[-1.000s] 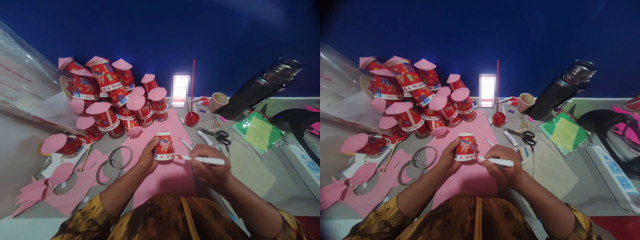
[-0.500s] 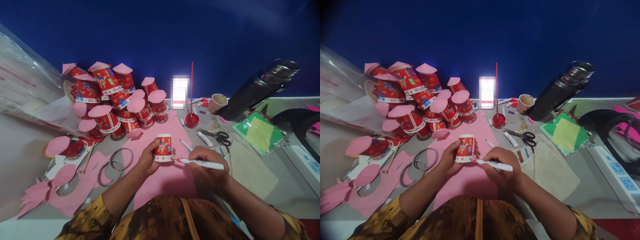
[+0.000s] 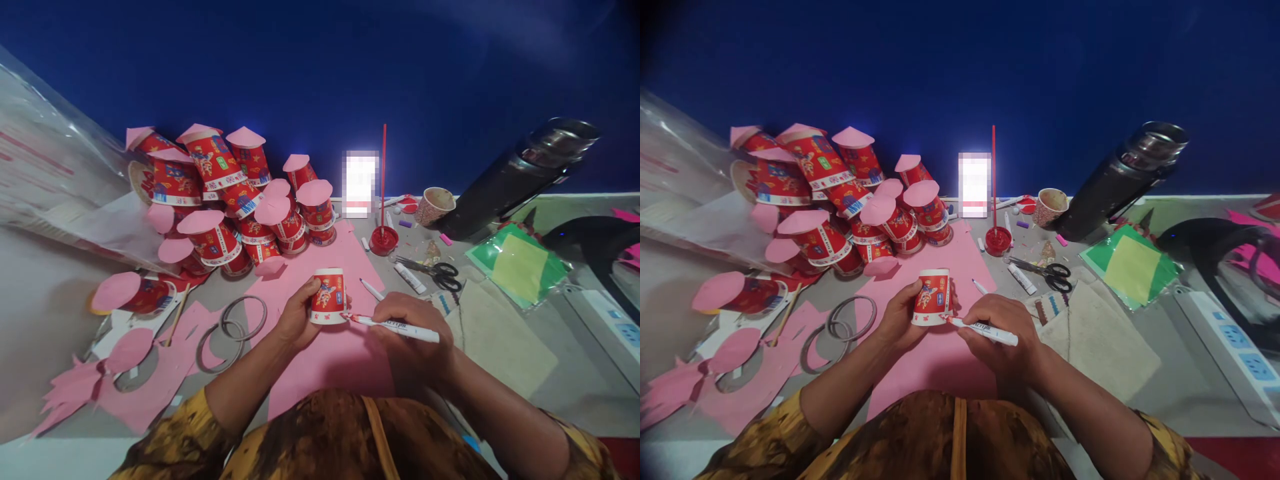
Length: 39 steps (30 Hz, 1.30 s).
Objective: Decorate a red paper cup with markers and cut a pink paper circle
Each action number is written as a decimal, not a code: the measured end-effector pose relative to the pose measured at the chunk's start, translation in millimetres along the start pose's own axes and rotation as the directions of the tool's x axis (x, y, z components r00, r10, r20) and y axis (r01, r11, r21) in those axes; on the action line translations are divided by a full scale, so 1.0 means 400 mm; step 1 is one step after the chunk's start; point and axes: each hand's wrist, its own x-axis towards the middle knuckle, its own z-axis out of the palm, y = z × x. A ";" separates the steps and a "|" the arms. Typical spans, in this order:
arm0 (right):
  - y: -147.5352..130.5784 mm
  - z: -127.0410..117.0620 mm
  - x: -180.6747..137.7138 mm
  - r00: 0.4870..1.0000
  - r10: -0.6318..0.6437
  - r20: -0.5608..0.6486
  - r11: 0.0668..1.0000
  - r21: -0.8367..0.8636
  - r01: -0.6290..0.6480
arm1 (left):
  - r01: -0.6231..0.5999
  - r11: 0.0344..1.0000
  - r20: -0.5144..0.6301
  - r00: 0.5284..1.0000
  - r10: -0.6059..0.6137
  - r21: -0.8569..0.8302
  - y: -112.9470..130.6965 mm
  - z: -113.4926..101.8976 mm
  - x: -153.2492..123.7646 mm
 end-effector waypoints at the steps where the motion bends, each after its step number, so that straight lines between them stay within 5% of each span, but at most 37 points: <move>1: 0.001 0.001 -0.001 1.000 0.001 0.003 1.000 -0.005 -0.001 | 0.001 1.000 -0.003 1.000 -0.001 -0.001 -0.001 0.000 0.000; 39: -0.005 -0.014 0.001 0.998 0.005 0.061 1.000 0.018 -0.006 | -0.017 1.000 0.004 1.000 0.017 0.014 0.000 -0.001 -0.002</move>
